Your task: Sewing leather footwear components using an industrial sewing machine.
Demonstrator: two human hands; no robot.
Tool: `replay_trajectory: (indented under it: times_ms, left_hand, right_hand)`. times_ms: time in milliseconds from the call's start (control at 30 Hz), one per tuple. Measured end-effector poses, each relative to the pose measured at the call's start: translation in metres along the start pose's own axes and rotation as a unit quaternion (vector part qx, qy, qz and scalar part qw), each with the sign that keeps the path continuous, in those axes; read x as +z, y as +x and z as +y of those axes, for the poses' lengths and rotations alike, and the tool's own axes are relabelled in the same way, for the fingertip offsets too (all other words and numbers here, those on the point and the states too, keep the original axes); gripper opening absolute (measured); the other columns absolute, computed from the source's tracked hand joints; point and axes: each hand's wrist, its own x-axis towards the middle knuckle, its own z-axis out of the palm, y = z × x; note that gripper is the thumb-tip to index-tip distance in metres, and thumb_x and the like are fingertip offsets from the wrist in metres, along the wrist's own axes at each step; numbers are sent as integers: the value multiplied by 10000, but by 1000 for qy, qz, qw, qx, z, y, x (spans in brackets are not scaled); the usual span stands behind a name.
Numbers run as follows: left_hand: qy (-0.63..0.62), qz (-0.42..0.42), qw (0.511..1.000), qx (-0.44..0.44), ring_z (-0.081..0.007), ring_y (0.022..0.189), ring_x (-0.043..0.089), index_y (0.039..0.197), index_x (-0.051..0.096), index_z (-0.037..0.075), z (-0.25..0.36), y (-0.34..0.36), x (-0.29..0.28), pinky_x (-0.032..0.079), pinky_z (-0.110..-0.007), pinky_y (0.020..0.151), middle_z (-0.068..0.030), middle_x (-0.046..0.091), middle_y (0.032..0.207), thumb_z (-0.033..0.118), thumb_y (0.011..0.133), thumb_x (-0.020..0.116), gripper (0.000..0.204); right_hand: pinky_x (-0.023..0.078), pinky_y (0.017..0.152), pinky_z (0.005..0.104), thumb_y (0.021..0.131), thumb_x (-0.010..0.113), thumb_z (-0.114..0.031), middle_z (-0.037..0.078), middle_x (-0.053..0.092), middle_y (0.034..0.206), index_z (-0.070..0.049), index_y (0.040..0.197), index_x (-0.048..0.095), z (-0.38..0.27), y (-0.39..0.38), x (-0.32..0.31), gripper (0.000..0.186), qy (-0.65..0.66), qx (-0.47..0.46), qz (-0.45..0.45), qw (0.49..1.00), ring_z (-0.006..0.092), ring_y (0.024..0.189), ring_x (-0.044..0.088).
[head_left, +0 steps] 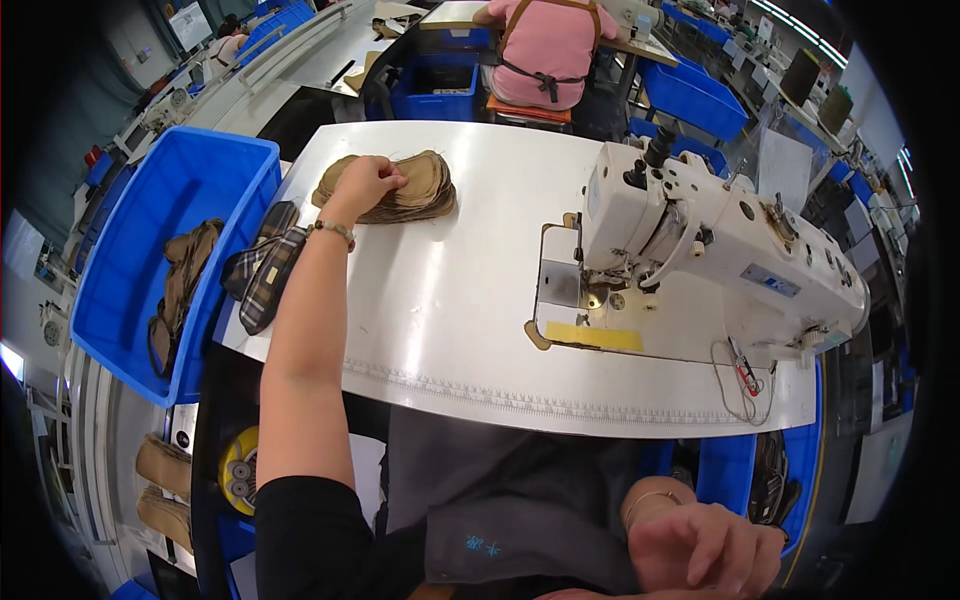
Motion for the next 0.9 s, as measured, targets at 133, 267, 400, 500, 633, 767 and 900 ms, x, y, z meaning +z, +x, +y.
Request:
replay_trajectory:
  times_ms: [133,267,400,500,633,767,900]
  left_hand:
    - [21,41,998,38,-266,790,656,889,711,46,5,-7,3,496,-386,740,-123,695,867,231,851,737,191]
    - [70,141,971,177,-322,847,625,842,672,44,36,-33,0,491,-428,750,-126,650,901,221,853,717,183]
    - [51,74,958,272,-312,872,603,832,634,46,95,-105,38,484,-412,743,-117,605,896,174,824,724,157]
    - [71,-33,953,293,-305,896,593,846,623,72,79,-160,60,489,-410,778,-98,601,881,202,835,705,154]
    - [-3,-83,949,303,-308,924,587,930,625,78,81,-173,51,485,-410,788,-96,604,903,168,848,700,143]
    - [47,42,966,252,-327,918,600,956,641,68,60,-163,11,487,-410,809,-105,642,946,149,857,698,140]
    - [190,224,950,101,-348,909,617,917,648,49,-16,-149,-49,493,-452,773,-127,660,913,156,875,664,116]
  right_hand:
    - [496,802,342,981,561,-252,9,600,1090,-135,1066,630,-11,2,-8,161,-11,63,-54,996,186,1008,617]
    - [410,843,228,855,646,-21,54,488,961,-14,1013,494,-54,-61,-13,219,128,70,79,986,168,1012,478]
    - [481,807,323,956,576,-214,19,577,1046,-111,1050,603,-14,-3,-7,142,-16,52,-33,998,188,1001,591]
    - [496,830,360,873,632,-149,30,608,1092,-133,1027,646,-5,-14,-6,155,-90,110,-78,987,206,981,615]
    - [475,974,452,852,694,-170,194,590,1279,32,1136,614,47,-20,-4,358,-385,324,-235,832,329,1208,569]
    - [385,1069,503,834,732,-349,178,520,1391,31,1277,552,98,-76,-26,611,-558,350,-315,684,338,1309,478]
    - [320,1109,522,803,723,-450,163,527,1388,25,1326,517,103,-105,-44,736,-587,360,-368,624,327,1339,437]
